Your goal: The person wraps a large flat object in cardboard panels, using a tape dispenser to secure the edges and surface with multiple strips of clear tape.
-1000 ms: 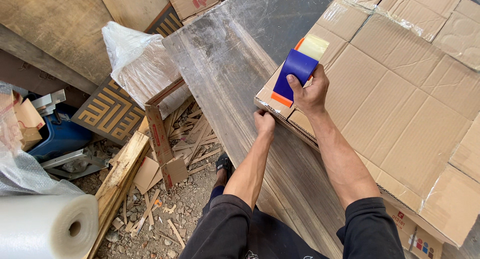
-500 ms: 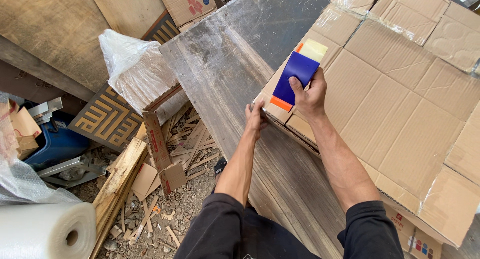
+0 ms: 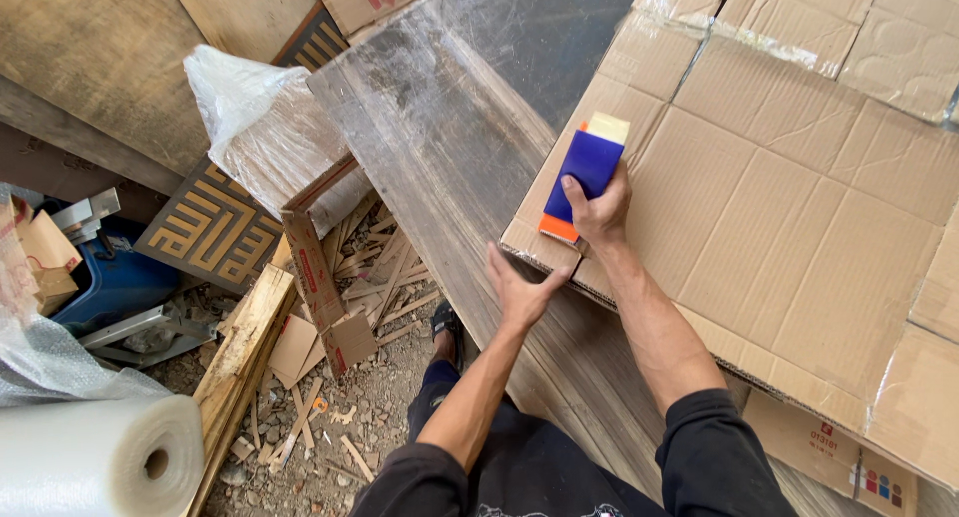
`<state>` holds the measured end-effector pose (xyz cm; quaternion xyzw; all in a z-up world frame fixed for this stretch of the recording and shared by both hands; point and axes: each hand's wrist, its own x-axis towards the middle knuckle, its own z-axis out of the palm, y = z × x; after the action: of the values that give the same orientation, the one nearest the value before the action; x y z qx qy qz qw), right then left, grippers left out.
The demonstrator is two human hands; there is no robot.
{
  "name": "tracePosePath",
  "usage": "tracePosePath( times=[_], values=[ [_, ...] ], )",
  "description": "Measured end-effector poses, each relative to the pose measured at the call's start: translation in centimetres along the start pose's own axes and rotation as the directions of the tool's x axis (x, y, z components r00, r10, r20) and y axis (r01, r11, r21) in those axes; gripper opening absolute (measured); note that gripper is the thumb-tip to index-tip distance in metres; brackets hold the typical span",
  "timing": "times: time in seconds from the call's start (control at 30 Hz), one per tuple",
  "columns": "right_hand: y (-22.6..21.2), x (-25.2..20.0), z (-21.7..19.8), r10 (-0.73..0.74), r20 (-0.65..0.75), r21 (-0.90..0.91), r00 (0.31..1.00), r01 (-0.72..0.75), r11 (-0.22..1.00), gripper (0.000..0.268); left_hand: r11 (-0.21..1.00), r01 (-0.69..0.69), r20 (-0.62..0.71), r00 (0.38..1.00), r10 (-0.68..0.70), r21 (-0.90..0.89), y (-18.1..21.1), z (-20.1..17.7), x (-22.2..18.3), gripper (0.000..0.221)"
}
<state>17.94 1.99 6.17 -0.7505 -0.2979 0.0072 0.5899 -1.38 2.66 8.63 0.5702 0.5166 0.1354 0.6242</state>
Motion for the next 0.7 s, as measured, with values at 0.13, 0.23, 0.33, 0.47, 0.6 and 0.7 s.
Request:
tracePosePath(
  times=[0.13,0.23,0.33,0.47,0.6,0.7],
  values=[
    [-1.4,-0.2,-0.3,-0.06,0.002,0.005,0.998,0.06,0.998,0.042,0.999,-0.04,0.035,0.999,0.041,-0.03,-0.3,2.3,-0.5,0.165],
    [-1.8,-1.4,-1.0,-0.065,0.03,-0.007,0.997,0.065,0.998,0.047,0.999,-0.022,0.081,0.996,0.025,-0.037,-0.5,2.2,-0.8,0.171],
    [0.4,-2.0,-1.0,-0.077,0.048,0.006,0.996,0.077,0.997,0.043,0.997,-0.08,0.05,0.995,0.081,-0.02,-0.7,2.6,-0.4,0.166],
    [1.5,-2.4,-1.3,-0.065,0.09,0.009,0.994,0.065,0.998,0.043,0.872,-0.328,0.058,0.942,0.33,0.364,-1.4,2.6,0.6,0.145],
    [1.4,-2.1,-1.0,0.089,0.121,0.143,0.989,-0.106,0.984,0.042,0.587,-0.437,0.281,0.897,0.341,0.682,1.8,0.8,2.7,0.151],
    [0.2,-1.1,-0.3,0.165,0.064,0.175,0.984,-0.174,0.969,0.042,0.455,-0.417,0.309,0.905,0.294,0.787,2.3,1.2,4.0,0.164]
  ],
)
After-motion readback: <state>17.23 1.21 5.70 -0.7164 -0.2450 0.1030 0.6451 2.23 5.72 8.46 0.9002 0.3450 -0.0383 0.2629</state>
